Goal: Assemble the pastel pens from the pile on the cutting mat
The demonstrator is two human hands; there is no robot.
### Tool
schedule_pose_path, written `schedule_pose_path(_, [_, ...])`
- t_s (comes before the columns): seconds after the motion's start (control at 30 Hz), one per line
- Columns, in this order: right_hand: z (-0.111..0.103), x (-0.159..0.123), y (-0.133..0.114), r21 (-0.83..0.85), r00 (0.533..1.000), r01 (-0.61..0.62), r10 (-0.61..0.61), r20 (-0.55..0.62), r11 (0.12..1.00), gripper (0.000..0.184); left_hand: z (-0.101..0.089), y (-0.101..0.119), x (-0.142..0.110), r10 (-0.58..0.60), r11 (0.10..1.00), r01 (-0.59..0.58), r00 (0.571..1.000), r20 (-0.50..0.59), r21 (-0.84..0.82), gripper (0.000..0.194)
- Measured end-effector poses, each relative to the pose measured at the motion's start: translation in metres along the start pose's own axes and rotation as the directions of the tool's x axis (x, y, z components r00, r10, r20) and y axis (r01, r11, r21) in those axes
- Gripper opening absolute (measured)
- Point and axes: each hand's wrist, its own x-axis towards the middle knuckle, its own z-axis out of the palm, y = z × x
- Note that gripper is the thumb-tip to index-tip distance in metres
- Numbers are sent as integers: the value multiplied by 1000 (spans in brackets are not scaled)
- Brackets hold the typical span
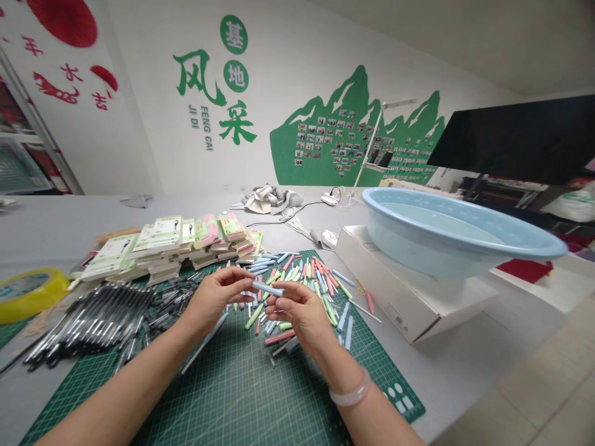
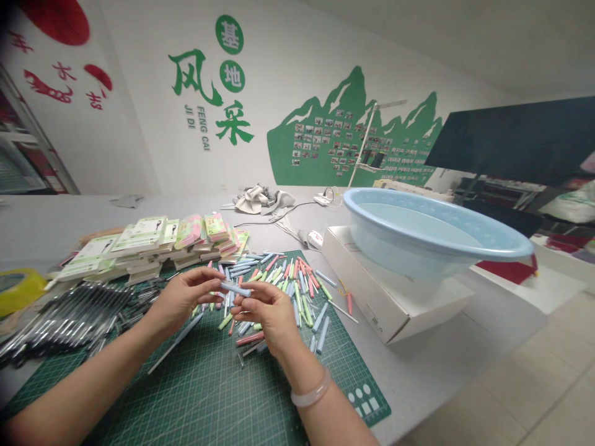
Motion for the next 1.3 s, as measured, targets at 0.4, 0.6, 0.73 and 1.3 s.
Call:
schedule_pose_path(0.4, [3, -2, 0, -20, 998, -18, 19, 53, 1000, 36, 3, 5, -3, -7, 1000, 7, 1000, 7, 17, 25])
schedule_pose_path(0.6, [4, -3, -6, 19, 997, -25, 24, 78, 1000, 34, -1, -1, -2, -10, 1000, 10, 1000, 15, 6, 23])
schedule_pose_path(0.73, [3, -4, -8, 61, 995, -42, 36, 89, 997, 34, -3, -3, -1, -11, 1000, 11, 1000, 21, 17, 23])
schedule_pose_path(1.3, [1, -3, -8, 109, 995, -52, 43, 85, 993, 35, -3, -4, -1, -59, 997, 60, 998, 30, -45, 22])
